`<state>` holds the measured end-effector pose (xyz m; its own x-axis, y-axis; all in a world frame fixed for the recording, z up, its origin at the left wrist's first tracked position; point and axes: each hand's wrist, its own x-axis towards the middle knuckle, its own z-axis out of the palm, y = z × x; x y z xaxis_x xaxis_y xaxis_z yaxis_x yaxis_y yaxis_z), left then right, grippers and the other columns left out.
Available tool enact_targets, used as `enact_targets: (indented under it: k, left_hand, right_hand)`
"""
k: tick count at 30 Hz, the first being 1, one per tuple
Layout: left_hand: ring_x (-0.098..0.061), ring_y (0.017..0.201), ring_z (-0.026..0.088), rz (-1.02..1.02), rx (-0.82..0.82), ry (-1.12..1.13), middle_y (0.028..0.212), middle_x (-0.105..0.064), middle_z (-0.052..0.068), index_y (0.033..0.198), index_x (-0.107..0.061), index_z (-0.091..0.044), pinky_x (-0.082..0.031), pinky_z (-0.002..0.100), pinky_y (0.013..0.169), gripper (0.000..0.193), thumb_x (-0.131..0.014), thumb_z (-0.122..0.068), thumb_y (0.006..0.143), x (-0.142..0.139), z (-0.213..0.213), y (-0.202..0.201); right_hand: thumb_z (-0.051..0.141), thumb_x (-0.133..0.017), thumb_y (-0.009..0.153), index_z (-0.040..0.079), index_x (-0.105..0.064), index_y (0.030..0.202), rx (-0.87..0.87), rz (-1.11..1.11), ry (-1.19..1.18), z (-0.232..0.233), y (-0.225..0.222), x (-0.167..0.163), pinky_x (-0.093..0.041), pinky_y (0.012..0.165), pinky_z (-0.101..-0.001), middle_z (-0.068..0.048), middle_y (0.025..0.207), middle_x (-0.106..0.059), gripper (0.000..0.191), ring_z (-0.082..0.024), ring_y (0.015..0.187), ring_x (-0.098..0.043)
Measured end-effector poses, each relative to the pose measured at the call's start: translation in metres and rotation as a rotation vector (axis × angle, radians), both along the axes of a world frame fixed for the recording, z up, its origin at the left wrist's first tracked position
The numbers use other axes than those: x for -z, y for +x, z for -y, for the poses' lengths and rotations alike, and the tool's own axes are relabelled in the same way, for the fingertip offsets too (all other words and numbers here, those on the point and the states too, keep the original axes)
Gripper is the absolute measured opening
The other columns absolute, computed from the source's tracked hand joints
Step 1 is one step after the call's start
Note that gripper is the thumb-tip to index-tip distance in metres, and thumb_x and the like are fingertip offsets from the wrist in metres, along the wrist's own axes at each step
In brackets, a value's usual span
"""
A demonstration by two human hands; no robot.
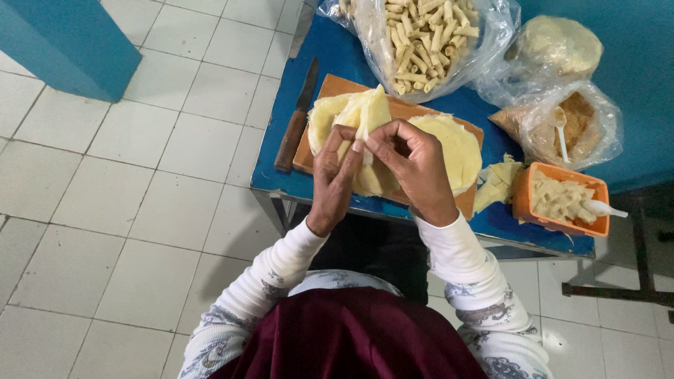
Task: The person holds a large round yellow cake and peels thin sheets off its surface by hand, one at a time. They stack the peeled sheets on a wooden board and drop torn scraps into an orange container beside the board.
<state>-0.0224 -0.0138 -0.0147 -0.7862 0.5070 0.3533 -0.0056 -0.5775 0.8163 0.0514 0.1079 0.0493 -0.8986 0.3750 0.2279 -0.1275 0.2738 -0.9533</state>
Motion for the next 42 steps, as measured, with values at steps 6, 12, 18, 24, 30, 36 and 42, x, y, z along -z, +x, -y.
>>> enact_targets:
  k: [6,12,18,24,30,36,42]
  left_hand:
    - [-0.055,0.097,0.005,-0.105,-0.097,-0.060,0.102,-0.060,-0.002,0.105,-0.061,-0.002,-0.046,0.019,0.088,0.012,-0.063,-0.014,0.106,0.001,-0.002,0.001]
    - [-0.051,0.095,0.006,-0.062,-0.089,-0.032,0.098,-0.057,-0.002,0.102,-0.061,-0.002,-0.044,0.021,0.086,0.011,-0.061,-0.012,0.108,0.003,-0.004,0.002]
    - [-0.051,0.089,0.006,-0.132,-0.213,-0.129,0.093,-0.057,-0.001,0.100,-0.061,-0.001,-0.045,0.021,0.082,0.011,-0.062,-0.011,0.106,0.002,-0.005,0.002]
    - [-0.053,0.090,0.007,-0.152,-0.296,-0.170,0.093,-0.059,0.000,0.103,-0.059,-0.002,-0.047,0.023,0.083,0.010,-0.060,-0.011,0.107,0.002,-0.007,0.002]
    - [-0.052,0.088,0.007,-0.093,-0.229,-0.110,0.093,-0.058,0.000,0.103,-0.058,-0.005,-0.046,0.023,0.081,0.013,-0.053,-0.015,0.110,-0.002,-0.002,0.001]
    - [-0.051,0.083,0.006,-0.148,-0.285,-0.197,0.086,-0.056,-0.001,0.092,-0.056,-0.004,-0.047,0.024,0.075,0.020,-0.071,-0.015,0.100,-0.002,-0.007,0.002]
    - [-0.052,0.081,0.008,-0.145,-0.400,-0.219,0.083,-0.056,0.000,0.088,-0.054,-0.004,-0.047,0.024,0.074,0.018,-0.069,-0.006,0.097,0.007,-0.007,0.001]
  right_hand:
    - [0.019,-0.069,0.103,0.002,-0.070,0.099,0.009,0.000,-0.018,0.001,0.001,-0.001,-0.046,0.075,-0.0204,0.004,0.087,-0.063,0.018,-0.002,0.081,-0.054]
    - [0.019,-0.068,0.103,0.001,-0.068,0.102,-0.034,-0.012,-0.131,-0.005,0.001,0.004,-0.046,0.080,-0.0205,0.004,0.090,-0.063,0.018,-0.003,0.085,-0.055]
    - [0.015,-0.062,0.106,0.002,-0.066,0.105,-0.081,-0.013,-0.207,-0.010,0.001,0.010,-0.048,0.081,-0.0215,0.003,0.092,-0.063,0.014,-0.005,0.087,-0.057]
    - [0.014,-0.057,0.111,0.004,-0.060,0.107,-0.043,-0.068,-0.213,-0.011,0.002,0.016,-0.046,0.083,-0.0224,0.002,0.095,-0.058,0.012,-0.006,0.089,-0.053]
    - [0.014,-0.058,0.108,0.005,-0.060,0.106,-0.029,-0.035,-0.222,-0.010,0.005,0.018,-0.048,0.079,-0.0219,0.003,0.094,-0.059,0.009,-0.005,0.087,-0.055]
    - [0.014,-0.060,0.108,0.005,-0.059,0.109,-0.061,-0.017,-0.202,-0.010,0.009,0.026,-0.038,0.070,-0.0177,0.004,0.093,-0.056,0.009,-0.001,0.082,-0.048]
    - [0.018,-0.055,0.110,0.007,-0.057,0.109,-0.033,-0.095,-0.338,-0.015,0.017,0.045,-0.047,0.081,-0.0230,0.002,0.097,-0.058,0.011,-0.006,0.089,-0.055]
